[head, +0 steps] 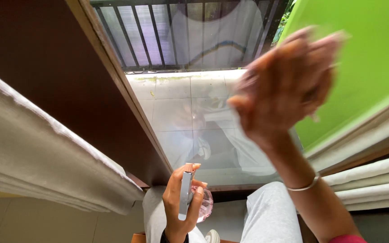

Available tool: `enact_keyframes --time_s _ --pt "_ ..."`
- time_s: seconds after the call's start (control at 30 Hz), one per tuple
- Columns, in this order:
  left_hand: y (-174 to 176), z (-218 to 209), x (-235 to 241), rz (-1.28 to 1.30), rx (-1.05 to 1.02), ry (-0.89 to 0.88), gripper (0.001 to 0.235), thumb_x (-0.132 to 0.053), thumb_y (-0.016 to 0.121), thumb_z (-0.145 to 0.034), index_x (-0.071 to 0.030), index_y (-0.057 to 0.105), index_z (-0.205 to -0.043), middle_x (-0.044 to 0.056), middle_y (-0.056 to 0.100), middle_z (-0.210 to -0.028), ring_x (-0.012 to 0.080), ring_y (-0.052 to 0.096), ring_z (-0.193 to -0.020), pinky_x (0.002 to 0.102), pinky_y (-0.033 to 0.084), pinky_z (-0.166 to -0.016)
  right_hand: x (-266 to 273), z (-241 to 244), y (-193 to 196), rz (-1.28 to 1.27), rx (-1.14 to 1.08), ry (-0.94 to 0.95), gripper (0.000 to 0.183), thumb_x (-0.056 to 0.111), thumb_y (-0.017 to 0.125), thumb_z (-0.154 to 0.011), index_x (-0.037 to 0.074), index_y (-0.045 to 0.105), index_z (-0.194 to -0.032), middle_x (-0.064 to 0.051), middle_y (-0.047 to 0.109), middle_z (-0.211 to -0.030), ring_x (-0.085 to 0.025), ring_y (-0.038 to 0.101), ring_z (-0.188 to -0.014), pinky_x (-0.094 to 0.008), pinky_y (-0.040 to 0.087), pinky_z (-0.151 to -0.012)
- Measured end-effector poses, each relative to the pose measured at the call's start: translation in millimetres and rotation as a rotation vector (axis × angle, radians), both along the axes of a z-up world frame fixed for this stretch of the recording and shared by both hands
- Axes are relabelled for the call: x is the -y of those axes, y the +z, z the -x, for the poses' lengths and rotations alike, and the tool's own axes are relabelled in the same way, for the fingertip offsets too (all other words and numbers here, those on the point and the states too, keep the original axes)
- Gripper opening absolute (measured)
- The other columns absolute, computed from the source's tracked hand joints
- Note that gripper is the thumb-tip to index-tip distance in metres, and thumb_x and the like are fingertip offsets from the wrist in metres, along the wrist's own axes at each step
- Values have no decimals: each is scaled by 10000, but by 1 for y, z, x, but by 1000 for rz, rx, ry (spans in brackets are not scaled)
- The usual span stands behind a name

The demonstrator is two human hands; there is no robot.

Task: Cleaning a sliding glass door with a spray bottle and a cloth.

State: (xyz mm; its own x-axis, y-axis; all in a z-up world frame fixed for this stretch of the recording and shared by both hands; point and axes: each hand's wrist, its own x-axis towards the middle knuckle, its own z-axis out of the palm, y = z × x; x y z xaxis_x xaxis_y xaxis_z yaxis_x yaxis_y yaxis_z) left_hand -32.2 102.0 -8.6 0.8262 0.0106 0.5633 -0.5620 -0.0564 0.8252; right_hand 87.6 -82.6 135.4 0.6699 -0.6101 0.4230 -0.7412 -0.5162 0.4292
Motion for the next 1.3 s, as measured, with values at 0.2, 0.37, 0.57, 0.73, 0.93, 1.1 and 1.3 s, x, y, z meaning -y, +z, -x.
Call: enact_keyframes --time_s 0.2,0.37,0.57,0.73,0.93,1.1,1.3 --pt "-1 4 -2 -37 -26 9 510 25 604 -805 0 545 -1311 139 657 -1293 181 764 -755 277 607 -696 -12 4 -96 350 662 1421 435 609 364 -1058 351 665 -1235 96 645 -1306 -143 531 -1195 -465 291 -982" --pt "5 10 -1 -34 -14 -1 505 38 578 -788 20 535 -1291 184 634 -1303 227 711 -866 318 681 -742 8 9 -154 466 444 1628 547 535 547 -1170 302 343 -1621 81 263 -1660 -117 304 -1499 -377 188 -1236" --pt "2 18 -2 -65 -29 10 513 0 603 -789 8 541 -1298 185 654 -1286 201 771 -757 311 649 -736 40 28 -158 321 184 1667 549 316 491 -1064 286 358 -1596 125 268 -1653 -80 284 -1501 -339 259 -1201" --pt "7 15 8 -48 -14 -15 449 5 611 -790 13 564 -1237 166 665 -1258 194 757 -747 286 631 -691 79 14 -125 492 397 1532 365 318 489 -1108 243 400 -1454 26 394 -1498 -190 306 -1451 -400 158 -1286" --pt "2 5 21 -89 -9 -15 468 4 612 -772 3 593 -1240 164 682 -1244 185 786 -718 268 629 -645 167 3 -86 185 837 1086 554 576 177 -1036 195 471 -1309 -26 416 -1482 -310 254 -1481 -566 77 -1231" --pt "3 -1 32 -69 -8 -48 468 -5 625 -777 5 595 -1244 169 684 -1241 188 778 -721 277 646 -667 141 2 -80 -45 1035 960 660 564 128 -1078 261 132 -1665 48 37 -1749 -205 30 -1669 -496 15 -1423" --pt "9 -7 49 -84 2 -72 457 -6 618 -791 13 590 -1247 172 685 -1244 182 784 -720 272 642 -649 84 11 -110 25 838 1040 800 601 82 -1032 22 622 -1148 -257 575 -1370 -479 324 -1373 -647 114 -1095"
